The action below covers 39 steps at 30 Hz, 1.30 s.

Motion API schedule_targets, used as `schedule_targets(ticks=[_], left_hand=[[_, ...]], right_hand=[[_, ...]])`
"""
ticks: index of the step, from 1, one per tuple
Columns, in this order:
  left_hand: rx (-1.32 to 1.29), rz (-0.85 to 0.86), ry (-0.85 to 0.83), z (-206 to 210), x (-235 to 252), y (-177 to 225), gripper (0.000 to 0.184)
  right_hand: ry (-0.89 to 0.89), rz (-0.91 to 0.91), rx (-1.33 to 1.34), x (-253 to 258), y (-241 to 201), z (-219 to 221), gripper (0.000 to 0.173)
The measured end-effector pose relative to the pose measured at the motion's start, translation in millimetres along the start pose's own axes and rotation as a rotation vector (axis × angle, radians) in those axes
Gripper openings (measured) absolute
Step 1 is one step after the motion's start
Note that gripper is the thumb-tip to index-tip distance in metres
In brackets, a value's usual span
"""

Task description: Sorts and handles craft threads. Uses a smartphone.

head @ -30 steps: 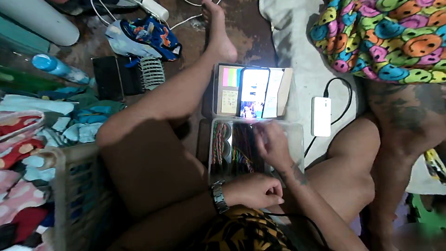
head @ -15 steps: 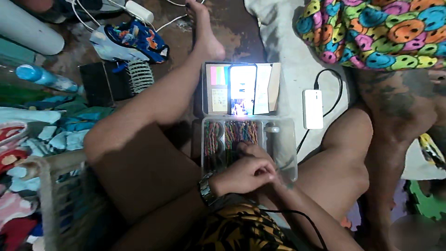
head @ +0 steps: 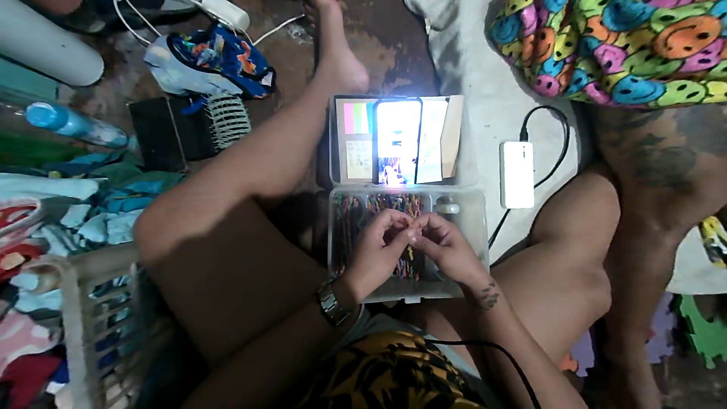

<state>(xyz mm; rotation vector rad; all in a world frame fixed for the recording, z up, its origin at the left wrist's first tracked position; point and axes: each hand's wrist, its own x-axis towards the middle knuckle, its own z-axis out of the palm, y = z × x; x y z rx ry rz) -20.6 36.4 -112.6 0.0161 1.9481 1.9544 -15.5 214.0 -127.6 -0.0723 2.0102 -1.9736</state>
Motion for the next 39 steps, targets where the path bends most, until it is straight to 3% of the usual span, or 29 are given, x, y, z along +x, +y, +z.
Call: schedule_targets(ticks=[7, 14, 21, 29, 35, 39], left_hand=[[-0.089, 0.018, 0.08, -0.6, -0.7, 4.9, 0.008], [-0.091, -0.019, 0.089, -1.0, -0.1, 4.4, 0.013], [-0.112, 0.004, 0.02, -1.6, -2.2, 3.4, 0.016], [-0.085, 0.005, -0.039, -1.4, -3.4, 2.6, 0.016], [-0.053, -0.005, -0.02, -2.0, -3.1, 3.8, 0.014], [-0.036, -0.011, -0.043, -0.1, -2.9, 2.0, 0.015]], right_hand=[[0.02, -0.04, -0.06, 6.5, -3.7, 0.3, 0.005], [0.228, -0.344, -0.84, 39.8, -13.3, -2.6, 0.024], [0.218, -0.262, -1.15, 79.5, -25.4, 9.9, 0.034], [0.216, -0.078, -1.265, 100.1, -26.3, 9.5, 0.048], [0.279, -0.371, -1.007, 64.3, -15.0, 6.0, 0.033], [0.28, -0.4, -1.013, 40.1, 4.5, 3.6, 0.028]])
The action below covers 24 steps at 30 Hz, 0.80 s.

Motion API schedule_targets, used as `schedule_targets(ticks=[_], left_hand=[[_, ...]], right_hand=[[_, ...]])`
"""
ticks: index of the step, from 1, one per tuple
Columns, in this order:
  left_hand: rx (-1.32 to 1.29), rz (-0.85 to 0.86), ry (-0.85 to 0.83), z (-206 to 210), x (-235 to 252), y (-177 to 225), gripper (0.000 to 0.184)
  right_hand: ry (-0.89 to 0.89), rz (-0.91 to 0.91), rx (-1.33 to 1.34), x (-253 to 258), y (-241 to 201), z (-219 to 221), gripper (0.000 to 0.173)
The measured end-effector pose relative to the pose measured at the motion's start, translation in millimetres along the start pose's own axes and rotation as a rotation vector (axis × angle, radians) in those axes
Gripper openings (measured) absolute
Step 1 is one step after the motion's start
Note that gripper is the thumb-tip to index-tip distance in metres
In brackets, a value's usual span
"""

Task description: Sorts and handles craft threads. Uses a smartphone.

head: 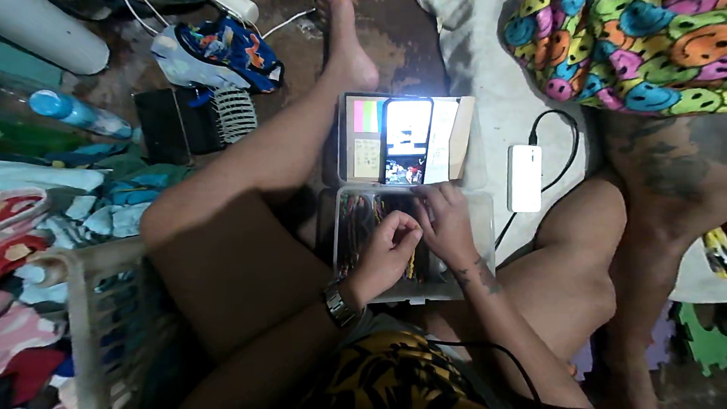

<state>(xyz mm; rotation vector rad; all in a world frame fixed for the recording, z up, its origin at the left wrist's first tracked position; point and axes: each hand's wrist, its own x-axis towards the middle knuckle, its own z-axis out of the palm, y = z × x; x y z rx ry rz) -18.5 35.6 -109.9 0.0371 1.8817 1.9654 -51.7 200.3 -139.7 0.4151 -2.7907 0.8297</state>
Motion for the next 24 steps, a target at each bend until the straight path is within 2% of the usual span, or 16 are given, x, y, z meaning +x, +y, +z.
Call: schedule_targets(ticks=[6, 17, 24], left_hand=[[0.023, -0.031, -0.036, 3.6, -0.3, -3.5, 0.015], [0.077, -0.119, -0.148, 6.9, -2.0, -5.2, 0.017], [0.082, -0.11, -0.169, 7.3, -2.3, -6.7, 0.017]], right_hand=[[0.091, -0.008, -0.148, -8.8, 1.1, 3.8, 0.032], [-0.042, 0.043, -0.225, 4.1, 10.9, -2.6, 0.035], [-0.059, 0.05, -0.276, 8.2, 10.2, -2.8, 0.036]])
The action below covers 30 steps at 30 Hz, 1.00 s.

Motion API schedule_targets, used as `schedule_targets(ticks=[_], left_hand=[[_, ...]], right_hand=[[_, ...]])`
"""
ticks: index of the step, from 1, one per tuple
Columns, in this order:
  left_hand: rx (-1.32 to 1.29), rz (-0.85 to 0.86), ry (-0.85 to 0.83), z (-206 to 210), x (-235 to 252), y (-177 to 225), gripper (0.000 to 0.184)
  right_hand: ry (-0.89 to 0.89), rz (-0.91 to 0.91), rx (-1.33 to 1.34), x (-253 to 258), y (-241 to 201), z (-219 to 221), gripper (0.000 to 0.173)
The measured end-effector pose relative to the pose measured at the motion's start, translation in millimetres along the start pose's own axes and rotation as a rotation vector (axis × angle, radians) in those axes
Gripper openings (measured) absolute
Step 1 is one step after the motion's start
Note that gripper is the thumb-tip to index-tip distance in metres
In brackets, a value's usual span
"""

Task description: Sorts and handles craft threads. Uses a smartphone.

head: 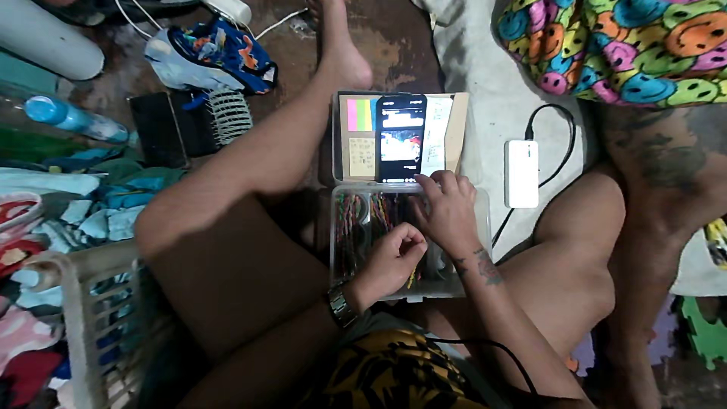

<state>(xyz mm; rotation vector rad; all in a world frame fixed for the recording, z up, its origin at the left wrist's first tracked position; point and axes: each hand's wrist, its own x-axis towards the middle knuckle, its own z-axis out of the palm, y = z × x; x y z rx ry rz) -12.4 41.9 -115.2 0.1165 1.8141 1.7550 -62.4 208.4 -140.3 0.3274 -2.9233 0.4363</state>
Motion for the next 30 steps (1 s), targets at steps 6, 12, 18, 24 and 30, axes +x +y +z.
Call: schedule_targets(ticks=[6, 12, 18, 24, 30], left_hand=[[0.009, -0.019, -0.026, 1.6, -1.1, 0.8, 0.018], [0.023, -0.042, -0.04, 1.1, -1.3, 1.3, 0.018], [0.021, -0.025, -0.047, 0.7, -2.3, 1.0, 0.018], [0.032, -0.042, -0.082, 1.7, -1.8, 0.7, 0.018], [0.062, -0.063, -0.107, 3.4, -3.2, 0.5, 0.019]], right_hand=[[-0.118, 0.022, 0.134, 27.9, 0.4, -13.2, 0.08], [-0.169, 0.02, 0.146, 55.9, -0.6, -21.1, 0.077], [-0.204, 0.052, 0.015, 48.9, 0.5, -7.1, 0.067], [-0.069, -0.049, 0.079, 41.4, 0.5, -1.5, 0.052], [-0.028, -0.061, 0.077, 57.6, -14.2, -6.0, 0.034]])
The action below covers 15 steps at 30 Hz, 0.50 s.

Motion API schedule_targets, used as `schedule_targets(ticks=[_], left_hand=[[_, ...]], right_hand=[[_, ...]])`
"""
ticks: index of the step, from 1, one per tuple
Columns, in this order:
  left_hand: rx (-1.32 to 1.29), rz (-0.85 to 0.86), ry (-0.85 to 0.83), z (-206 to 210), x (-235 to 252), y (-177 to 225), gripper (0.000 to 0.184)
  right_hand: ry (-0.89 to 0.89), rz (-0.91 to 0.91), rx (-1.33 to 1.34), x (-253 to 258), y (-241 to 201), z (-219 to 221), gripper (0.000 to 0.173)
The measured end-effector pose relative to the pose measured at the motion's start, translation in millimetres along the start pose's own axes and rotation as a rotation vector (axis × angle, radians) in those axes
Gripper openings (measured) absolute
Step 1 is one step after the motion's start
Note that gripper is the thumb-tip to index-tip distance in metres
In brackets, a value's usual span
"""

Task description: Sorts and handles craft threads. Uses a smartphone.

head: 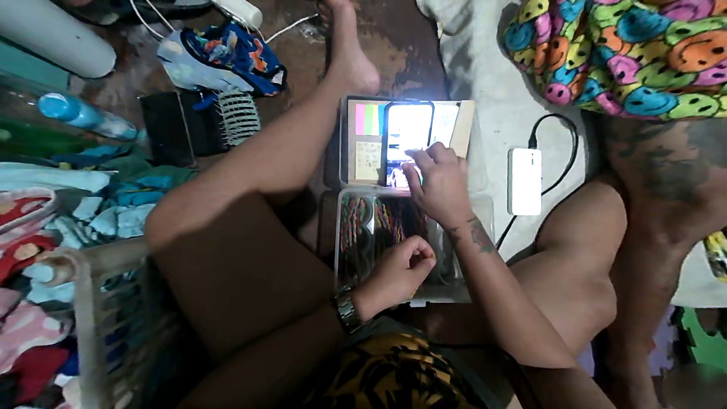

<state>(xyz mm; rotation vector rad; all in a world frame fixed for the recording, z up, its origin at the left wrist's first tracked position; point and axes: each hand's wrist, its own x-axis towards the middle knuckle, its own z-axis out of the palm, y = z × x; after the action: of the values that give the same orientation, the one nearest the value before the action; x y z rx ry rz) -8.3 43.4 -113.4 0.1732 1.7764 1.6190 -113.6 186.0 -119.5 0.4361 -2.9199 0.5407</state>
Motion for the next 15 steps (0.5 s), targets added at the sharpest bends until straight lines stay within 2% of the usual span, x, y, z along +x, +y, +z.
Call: schedule_targets(ticks=[6, 9, 12, 15], left_hand=[[-0.006, 0.009, -0.032, 1.2, -0.3, -1.5, 0.018], [-0.005, 0.013, -0.028, -0.4, -1.4, -0.6, 0.019], [0.005, 0.013, -0.02, 0.0, -1.7, 1.6, 0.018], [0.011, 0.019, -0.03, 1.6, -1.6, 1.8, 0.018]], right_hand=[[-0.089, 0.053, -0.047, 14.0, -4.1, 8.7, 0.038], [0.027, 0.238, -0.023, 5.2, -5.5, 8.1, 0.036], [0.104, 0.425, -0.024, -2.8, -9.9, 5.6, 0.043], [0.077, 0.329, -0.004, -4.7, -11.9, 9.2, 0.043]])
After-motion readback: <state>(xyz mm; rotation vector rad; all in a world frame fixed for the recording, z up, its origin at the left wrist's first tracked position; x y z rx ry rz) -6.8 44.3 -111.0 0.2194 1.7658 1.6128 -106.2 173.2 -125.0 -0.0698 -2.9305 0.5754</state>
